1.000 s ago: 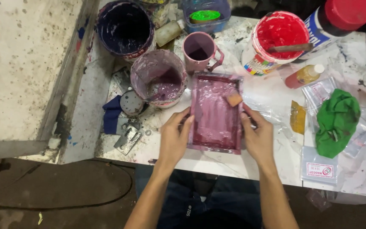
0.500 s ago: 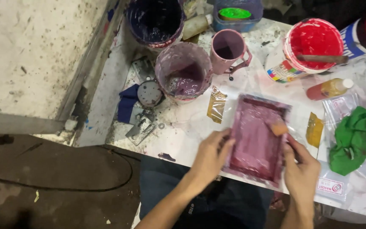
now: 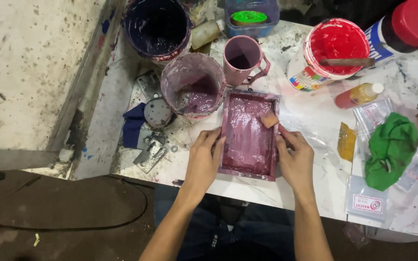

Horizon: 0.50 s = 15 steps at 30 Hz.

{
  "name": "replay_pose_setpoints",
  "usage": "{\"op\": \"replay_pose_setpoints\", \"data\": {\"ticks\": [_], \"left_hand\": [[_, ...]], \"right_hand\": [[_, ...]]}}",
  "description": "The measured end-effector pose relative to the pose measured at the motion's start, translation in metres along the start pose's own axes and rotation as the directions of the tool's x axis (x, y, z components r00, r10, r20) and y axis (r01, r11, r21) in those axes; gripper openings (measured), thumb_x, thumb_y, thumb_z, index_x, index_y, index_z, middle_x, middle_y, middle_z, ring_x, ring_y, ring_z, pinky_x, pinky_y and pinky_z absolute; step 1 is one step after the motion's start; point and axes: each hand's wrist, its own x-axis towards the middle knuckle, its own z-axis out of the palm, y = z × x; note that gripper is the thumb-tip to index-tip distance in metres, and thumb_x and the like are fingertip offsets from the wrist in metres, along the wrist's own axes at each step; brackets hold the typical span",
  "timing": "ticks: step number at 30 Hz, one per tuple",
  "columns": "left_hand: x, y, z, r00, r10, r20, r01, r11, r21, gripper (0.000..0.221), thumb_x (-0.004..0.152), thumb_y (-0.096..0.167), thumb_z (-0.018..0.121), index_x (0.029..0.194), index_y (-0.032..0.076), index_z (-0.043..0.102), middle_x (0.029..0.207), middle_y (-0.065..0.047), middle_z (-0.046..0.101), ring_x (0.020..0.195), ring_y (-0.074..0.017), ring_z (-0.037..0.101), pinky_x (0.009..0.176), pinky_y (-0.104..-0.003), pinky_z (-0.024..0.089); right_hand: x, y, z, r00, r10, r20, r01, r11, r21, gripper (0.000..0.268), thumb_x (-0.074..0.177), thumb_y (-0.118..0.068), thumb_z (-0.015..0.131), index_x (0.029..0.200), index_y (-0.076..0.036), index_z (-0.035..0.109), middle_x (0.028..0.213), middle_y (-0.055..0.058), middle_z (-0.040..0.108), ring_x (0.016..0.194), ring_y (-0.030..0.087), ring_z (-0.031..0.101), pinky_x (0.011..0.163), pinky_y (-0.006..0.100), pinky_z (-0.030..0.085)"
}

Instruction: Applying and spreading ink evenly into a small rectangular tray using a sponge.

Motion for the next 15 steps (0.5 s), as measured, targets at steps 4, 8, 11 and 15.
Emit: {"op": "replay_pose_setpoints", "data": {"ticks": [4, 8, 11, 15], "left_hand": [[0.0000, -0.0030, 0.0019, 1.000, 0.014, 0.000, -0.014, 1.000, 0.013, 0.033, 0.103, 0.018, 0.057, 0.127, -0.003, 0.067, 0.109, -0.022, 0.068, 0.100, -0.0382, 0.071, 0.078, -0.041, 0.060], [0.0011, -0.0037, 0.0003, 1.000, 0.002, 0.002, -0.002, 1.000, 0.027, 0.033, 0.104, 0.019, 0.055, 0.128, -0.003, 0.066, 0.109, -0.021, 0.068, 0.100, -0.0369, 0.071, 0.078, -0.040, 0.060], [0.0029, -0.0059, -0.0003, 1.000, -0.001, 0.002, 0.000, 0.998, 0.060, 0.033, 0.104, 0.019, 0.056, 0.127, -0.002, 0.067, 0.110, -0.019, 0.068, 0.100, -0.0341, 0.071, 0.079, -0.038, 0.061], [0.0042, -0.0083, 0.0016, 1.000, 0.000, 0.005, -0.001, 0.998, 0.064, 0.033, 0.104, 0.020, 0.057, 0.127, -0.001, 0.067, 0.108, -0.019, 0.068, 0.097, -0.0321, 0.072, 0.076, -0.035, 0.062]], "right_hand": [[0.0008, -0.0029, -0.0006, 0.999, -0.035, 0.038, 0.035, 0.999, 0.000, 0.031, 0.101, -0.007, 0.065, 0.131, 0.000, 0.070, 0.099, 0.021, 0.069, 0.083, 0.028, 0.070, 0.077, 0.041, 0.057], [0.0016, -0.0029, 0.0032, 0.999, -0.026, 0.035, 0.027, 1.000, -0.016, 0.030, 0.101, -0.008, 0.066, 0.130, -0.001, 0.071, 0.097, 0.019, 0.070, 0.079, 0.024, 0.069, 0.071, 0.038, 0.057], [0.0037, 0.0004, 0.0057, 0.999, -0.012, 0.039, 0.013, 1.000, -0.028, 0.030, 0.100, -0.007, 0.067, 0.129, 0.002, 0.070, 0.095, 0.018, 0.070, 0.076, 0.022, 0.068, 0.062, 0.033, 0.056], [0.0054, -0.0007, 0.0043, 0.999, 0.015, 0.032, -0.014, 1.000, -0.015, 0.031, 0.100, -0.005, 0.065, 0.129, 0.005, 0.069, 0.094, 0.020, 0.069, 0.074, 0.022, 0.066, 0.049, 0.030, 0.055]]}}
